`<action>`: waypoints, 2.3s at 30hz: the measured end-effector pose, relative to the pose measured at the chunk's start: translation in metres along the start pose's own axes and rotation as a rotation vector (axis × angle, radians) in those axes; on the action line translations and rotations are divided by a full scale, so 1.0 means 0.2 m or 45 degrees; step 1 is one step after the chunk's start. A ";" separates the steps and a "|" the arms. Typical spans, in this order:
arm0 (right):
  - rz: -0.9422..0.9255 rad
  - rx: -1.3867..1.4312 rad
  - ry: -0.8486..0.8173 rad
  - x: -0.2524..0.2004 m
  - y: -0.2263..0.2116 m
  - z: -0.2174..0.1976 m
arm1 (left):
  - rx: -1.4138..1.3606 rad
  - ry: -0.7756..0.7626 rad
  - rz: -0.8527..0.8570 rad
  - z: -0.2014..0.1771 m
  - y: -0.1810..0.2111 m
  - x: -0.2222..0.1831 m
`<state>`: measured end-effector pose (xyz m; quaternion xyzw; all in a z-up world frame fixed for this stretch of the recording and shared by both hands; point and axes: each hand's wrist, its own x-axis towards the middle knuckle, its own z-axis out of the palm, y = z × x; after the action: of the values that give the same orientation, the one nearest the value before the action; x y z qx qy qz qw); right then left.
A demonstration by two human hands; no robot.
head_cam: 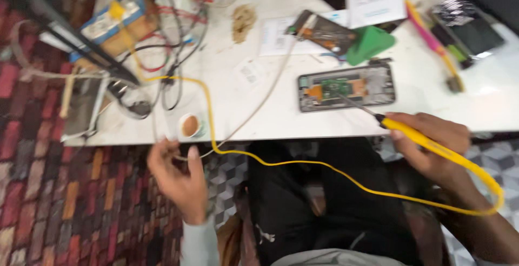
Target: The person uses a soldering iron to work on the internal circuit board of a disassembled mobile phone. They carefully apply heat to specific components on the motherboard while holding the device steady with their other hand.
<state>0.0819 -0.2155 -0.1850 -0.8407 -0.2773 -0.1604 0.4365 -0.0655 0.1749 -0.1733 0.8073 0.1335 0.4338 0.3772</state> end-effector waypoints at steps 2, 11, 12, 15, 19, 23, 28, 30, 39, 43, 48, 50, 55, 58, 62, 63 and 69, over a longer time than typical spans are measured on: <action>-0.001 0.003 -0.006 0.01 -0.01 0.00 | -0.121 0.034 0.001 0.10 0.09 -0.13; 0.055 0.197 0.013 0.04 -0.04 -0.03 | -0.242 -0.282 0.207 0.62 0.28 -0.01; 0.066 0.218 0.017 0.03 -0.04 -0.03 | -0.249 -0.298 0.171 0.67 0.27 0.03; 0.120 0.209 0.008 0.04 -0.03 -0.04 | -0.251 -0.323 0.129 0.77 0.26 0.11; 0.097 0.169 0.013 0.04 -0.02 -0.05 | -0.200 -0.351 0.149 0.79 0.24 0.09; 0.079 0.090 0.010 0.04 0.00 -0.09 | -0.175 -0.477 0.128 0.79 0.23 0.10; 0.044 0.070 0.010 0.05 0.05 -0.13 | -0.102 -0.410 0.147 0.79 0.26 0.10; 0.032 0.074 0.004 0.05 0.07 -0.13 | -0.090 -0.405 0.132 0.80 0.26 0.11; 0.097 0.164 -0.011 0.04 0.08 -0.12 | -0.130 -0.404 0.122 0.81 0.26 0.11; 0.107 0.135 -0.016 0.05 0.09 -0.11 | -0.118 -0.429 0.098 0.80 0.26 0.11; 0.166 0.126 0.008 0.02 0.09 -0.11 | -0.122 -0.435 0.088 0.81 0.25 0.11; 0.145 0.135 0.019 0.03 0.10 -0.11 | -0.124 -0.435 0.099 0.81 0.25 0.11; 0.112 0.107 0.027 0.02 0.10 -0.10 | -0.116 -0.447 0.093 0.80 0.25 0.11; 0.118 0.118 0.025 0.02 0.10 -0.11 | -0.112 -0.453 0.085 0.80 0.25 0.11; 0.102 0.148 0.022 0.03 0.11 -0.10 | -0.099 -0.461 0.089 0.80 0.25 0.11; 0.101 0.154 0.020 0.03 0.11 -0.10 | -0.101 -0.459 0.103 0.80 0.25 0.12; 0.111 0.165 0.015 0.03 0.10 -0.10 | -0.080 -0.466 0.100 0.80 0.25 0.11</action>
<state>0.0985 -0.2400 -0.1841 -0.8211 -0.2475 -0.1281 0.4982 0.0711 0.0742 -0.1783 0.8652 0.0174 0.2979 0.4030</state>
